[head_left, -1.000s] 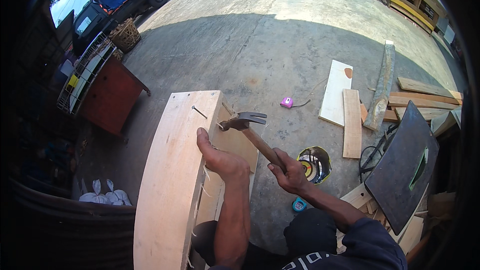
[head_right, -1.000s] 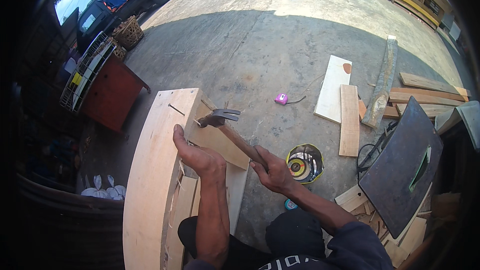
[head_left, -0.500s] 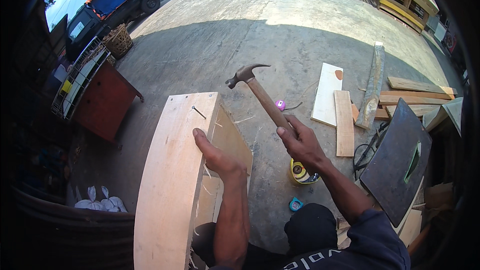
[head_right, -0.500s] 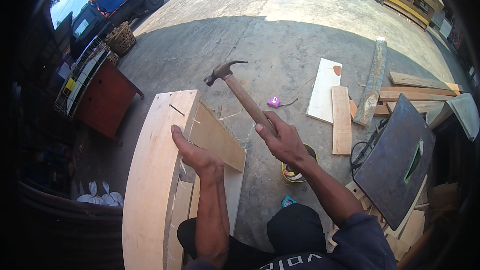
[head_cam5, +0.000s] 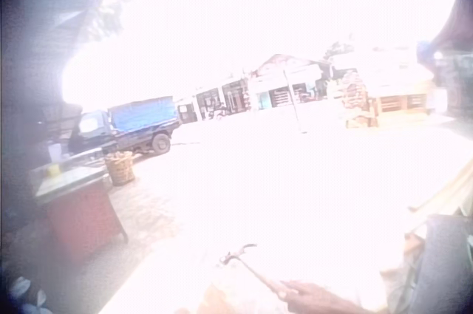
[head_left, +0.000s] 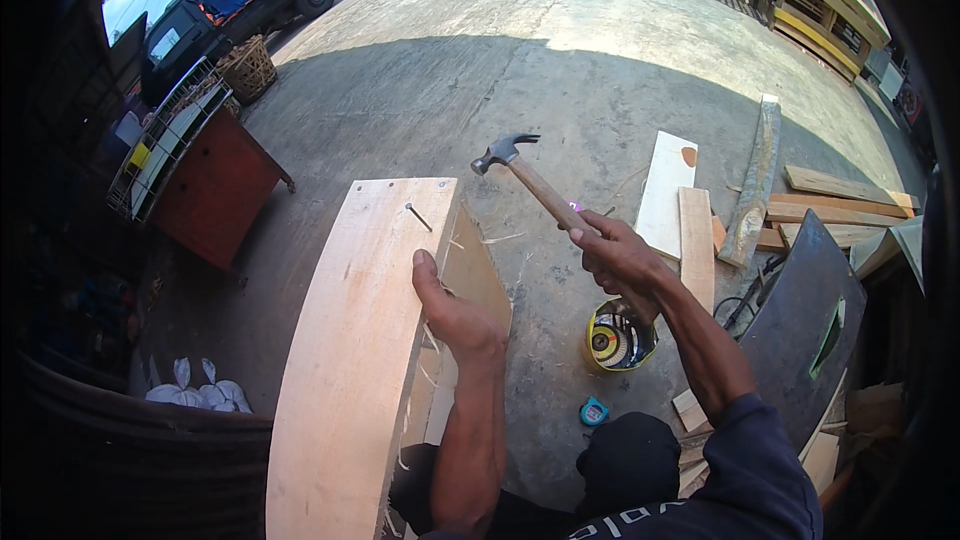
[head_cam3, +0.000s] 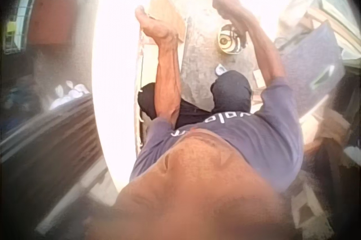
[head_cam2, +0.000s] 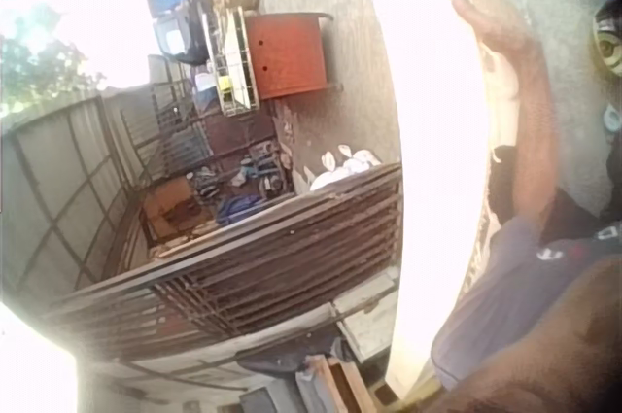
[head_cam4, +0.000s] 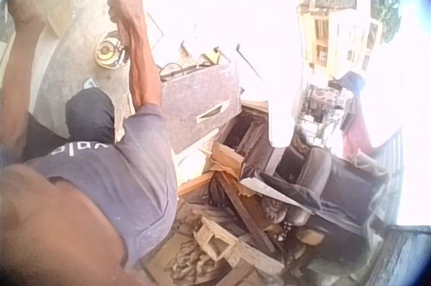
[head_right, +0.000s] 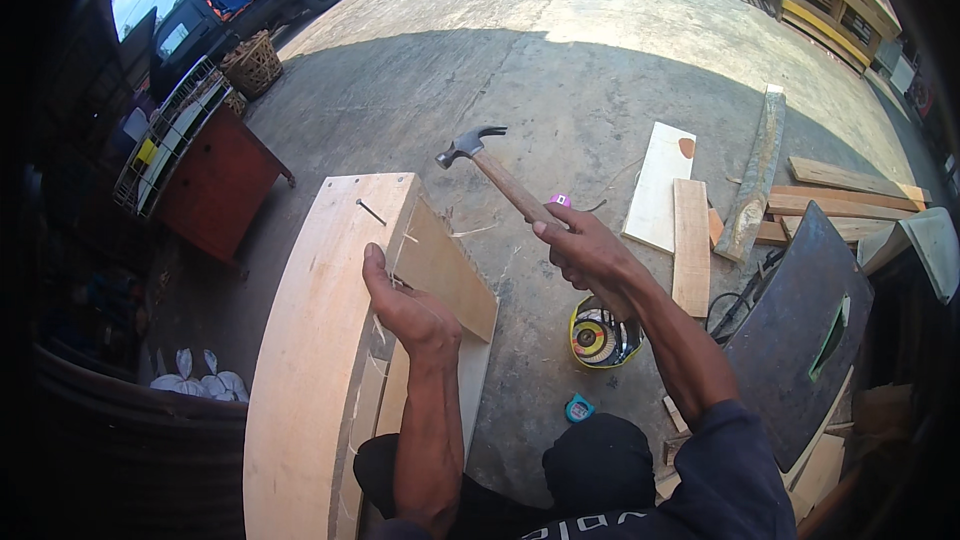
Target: The person measures and marks wooden planks, cuts them on a table saw, and assembles a wooden structure by hammering nails into the joints. The person uses a tape measure, pencil, try square, and hammer to complete the assembly.
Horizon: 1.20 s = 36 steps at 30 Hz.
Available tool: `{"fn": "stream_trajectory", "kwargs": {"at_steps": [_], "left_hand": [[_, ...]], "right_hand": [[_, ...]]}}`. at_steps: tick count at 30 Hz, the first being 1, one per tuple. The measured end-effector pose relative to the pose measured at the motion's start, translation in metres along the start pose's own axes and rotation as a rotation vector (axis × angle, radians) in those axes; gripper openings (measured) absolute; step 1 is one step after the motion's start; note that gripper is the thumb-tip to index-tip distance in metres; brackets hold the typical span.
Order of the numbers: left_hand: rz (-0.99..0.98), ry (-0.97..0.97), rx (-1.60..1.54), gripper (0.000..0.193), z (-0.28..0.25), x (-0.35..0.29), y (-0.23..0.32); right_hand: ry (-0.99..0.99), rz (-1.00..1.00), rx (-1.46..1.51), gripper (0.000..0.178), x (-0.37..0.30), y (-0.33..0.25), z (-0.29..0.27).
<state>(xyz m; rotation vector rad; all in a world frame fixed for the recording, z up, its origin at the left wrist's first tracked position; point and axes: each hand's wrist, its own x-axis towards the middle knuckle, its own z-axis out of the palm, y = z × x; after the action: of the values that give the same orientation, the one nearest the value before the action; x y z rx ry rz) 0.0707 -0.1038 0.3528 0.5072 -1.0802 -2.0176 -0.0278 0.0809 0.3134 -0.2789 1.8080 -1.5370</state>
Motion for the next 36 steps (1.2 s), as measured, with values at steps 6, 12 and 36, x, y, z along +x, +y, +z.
{"fn": "stream_trajectory", "kwargs": {"at_steps": [6, 12, 36], "left_hand": [[-0.020, 0.000, -0.038, 0.058, 0.001, 0.005, 0.002], [-0.035, 0.028, -0.015, 0.059, 0.001, 0.003, -0.004], [-0.147, 0.029, -0.061, 0.062, -0.001, 0.005, -0.001]], "right_hand": [[0.110, -0.070, -0.535, 0.064, -0.023, -0.019, -0.017], [0.336, -0.545, -0.797, 0.054, -0.082, -0.100, -0.009], [0.210, -0.458, -1.312, 0.056, -0.108, -0.185, 0.038]]}}
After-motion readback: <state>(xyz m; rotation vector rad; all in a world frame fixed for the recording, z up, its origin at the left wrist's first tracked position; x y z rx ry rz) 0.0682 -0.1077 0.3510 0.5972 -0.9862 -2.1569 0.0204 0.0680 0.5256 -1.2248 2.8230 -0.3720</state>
